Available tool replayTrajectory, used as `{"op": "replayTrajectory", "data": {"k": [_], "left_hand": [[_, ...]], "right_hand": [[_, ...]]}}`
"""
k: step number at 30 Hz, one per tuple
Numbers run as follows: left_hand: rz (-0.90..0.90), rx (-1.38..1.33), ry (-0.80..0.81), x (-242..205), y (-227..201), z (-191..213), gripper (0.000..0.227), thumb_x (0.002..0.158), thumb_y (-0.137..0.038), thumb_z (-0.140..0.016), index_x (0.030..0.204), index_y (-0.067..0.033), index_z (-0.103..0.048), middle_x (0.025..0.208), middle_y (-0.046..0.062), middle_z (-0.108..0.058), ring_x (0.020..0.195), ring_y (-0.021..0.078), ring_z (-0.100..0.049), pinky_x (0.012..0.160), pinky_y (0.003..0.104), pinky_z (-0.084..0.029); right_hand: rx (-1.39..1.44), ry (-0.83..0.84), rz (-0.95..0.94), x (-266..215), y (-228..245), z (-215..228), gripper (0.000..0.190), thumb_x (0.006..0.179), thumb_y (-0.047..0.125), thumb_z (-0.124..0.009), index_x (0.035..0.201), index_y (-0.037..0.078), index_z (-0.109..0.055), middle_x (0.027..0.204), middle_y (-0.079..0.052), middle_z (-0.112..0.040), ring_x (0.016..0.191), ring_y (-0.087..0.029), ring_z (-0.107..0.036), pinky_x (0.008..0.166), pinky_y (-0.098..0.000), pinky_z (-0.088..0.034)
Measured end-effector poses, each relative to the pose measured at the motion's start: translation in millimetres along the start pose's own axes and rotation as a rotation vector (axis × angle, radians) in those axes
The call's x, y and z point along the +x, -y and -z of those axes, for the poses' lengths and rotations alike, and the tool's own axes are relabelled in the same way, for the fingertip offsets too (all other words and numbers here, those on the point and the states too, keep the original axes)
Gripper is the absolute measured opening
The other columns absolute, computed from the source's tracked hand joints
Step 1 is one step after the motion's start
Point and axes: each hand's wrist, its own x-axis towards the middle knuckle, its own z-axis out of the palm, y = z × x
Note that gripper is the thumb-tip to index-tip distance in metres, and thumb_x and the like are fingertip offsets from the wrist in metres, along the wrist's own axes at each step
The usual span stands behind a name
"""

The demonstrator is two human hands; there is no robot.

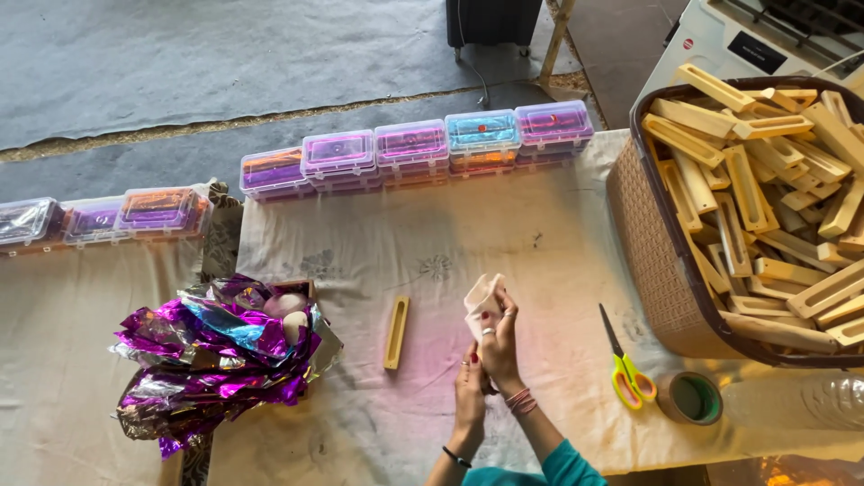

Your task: The recorder uses a piece of cloth to clean and polish wooden blocks or parts.

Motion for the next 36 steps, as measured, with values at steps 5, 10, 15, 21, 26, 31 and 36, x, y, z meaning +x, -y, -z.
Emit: {"op": "replayTrajectory", "data": {"k": [5, 10, 15, 21, 26, 31, 36], "left_hand": [[-0.247, -0.09, -0.007, 17.6, -76.7, -16.4, 0.049, 0.108, -0.027, -0.037, 0.149, -0.0041, -0.049, 0.143, 0.011, -0.06, 0.124, 0.0207, -0.06, 0.103, 0.031, -0.05], [-0.327, 0.006, -0.087, 26.7, -79.5, -9.4, 0.05, 0.109, -0.028, -0.034, 0.151, -0.0035, -0.045, 0.142, 0.009, -0.06, 0.126, 0.0196, -0.06, 0.105, 0.031, -0.049], [-0.315, 0.334, -0.036, -37.6, -131.9, -53.7, 0.046, 0.106, -0.018, -0.044, 0.148, -0.0046, -0.053, 0.11, 0.015, -0.06, 0.091, 0.0259, -0.057, 0.08, 0.035, -0.049], [-0.765, 0.476, -0.164, -11.9, -158.5, -46.9, 0.033, 0.105, -0.012, -0.046, 0.134, -0.0006, -0.06, 0.118, 0.016, -0.066, 0.109, 0.0255, -0.066, 0.093, 0.035, -0.051], [-0.434, 0.459, 0.085, -29.5, -123.4, -26.2, 0.043, 0.109, -0.02, -0.045, 0.148, -0.0069, -0.056, 0.094, 0.01, -0.057, 0.081, 0.0169, -0.055, 0.072, 0.029, -0.049], [0.079, -0.127, 0.264, -29.9, -130.5, -15.5, 0.044, 0.107, -0.033, -0.044, 0.146, -0.0134, -0.054, 0.088, 0.003, -0.063, 0.073, 0.008, -0.059, 0.064, 0.024, -0.05], [0.09, 0.0, -0.002, -16.7, -143.4, -33.8, 0.053, 0.098, -0.054, -0.034, 0.134, -0.0177, -0.048, 0.076, 0.006, -0.064, 0.052, 0.0155, -0.055, 0.044, 0.032, -0.041]], "right_hand": [[-0.144, 0.189, -0.062, -22.3, -32.2, -7.5, 0.055, 0.101, 0.011, -0.041, 0.155, 0.002, -0.031, 0.157, -0.019, -0.043, 0.145, -0.031, -0.043, 0.117, -0.0385, -0.035], [-0.107, 0.281, -0.104, -16.3, -13.0, -15.7, 0.053, 0.104, 0.013, -0.04, 0.155, 0.001, -0.035, 0.155, -0.019, -0.046, 0.144, -0.028, -0.044, 0.117, -0.0363, -0.034], [0.17, 0.055, -0.153, 35.2, 26.0, -13.9, 0.046, 0.105, 0.019, -0.047, 0.148, 0.001, -0.045, 0.133, -0.009, -0.061, 0.112, -0.011, -0.06, 0.095, -0.0253, -0.051], [0.372, 0.214, -0.15, 15.8, -61.0, -18.2, 0.033, 0.112, 0.018, -0.051, 0.136, -0.005, -0.055, 0.12, -0.01, -0.065, 0.103, -0.013, -0.064, 0.086, -0.0257, -0.057], [0.378, -0.013, -0.407, 59.9, -11.5, 4.0, 0.029, 0.109, 0.026, -0.046, 0.123, 0.002, -0.054, 0.099, -0.014, -0.064, 0.072, -0.021, -0.061, 0.056, -0.0355, -0.053], [0.657, 0.072, -0.46, 62.9, 16.6, 15.2, 0.034, 0.108, 0.03, -0.044, 0.123, 0.003, -0.059, 0.099, -0.011, -0.068, 0.074, -0.019, -0.065, 0.059, -0.0348, -0.056], [0.354, -0.06, -0.4, 38.9, 1.2, -2.1, 0.04, 0.105, 0.031, -0.039, 0.126, 0.002, -0.057, 0.096, -0.006, -0.068, 0.074, -0.013, -0.067, 0.061, -0.0285, -0.058]]}}
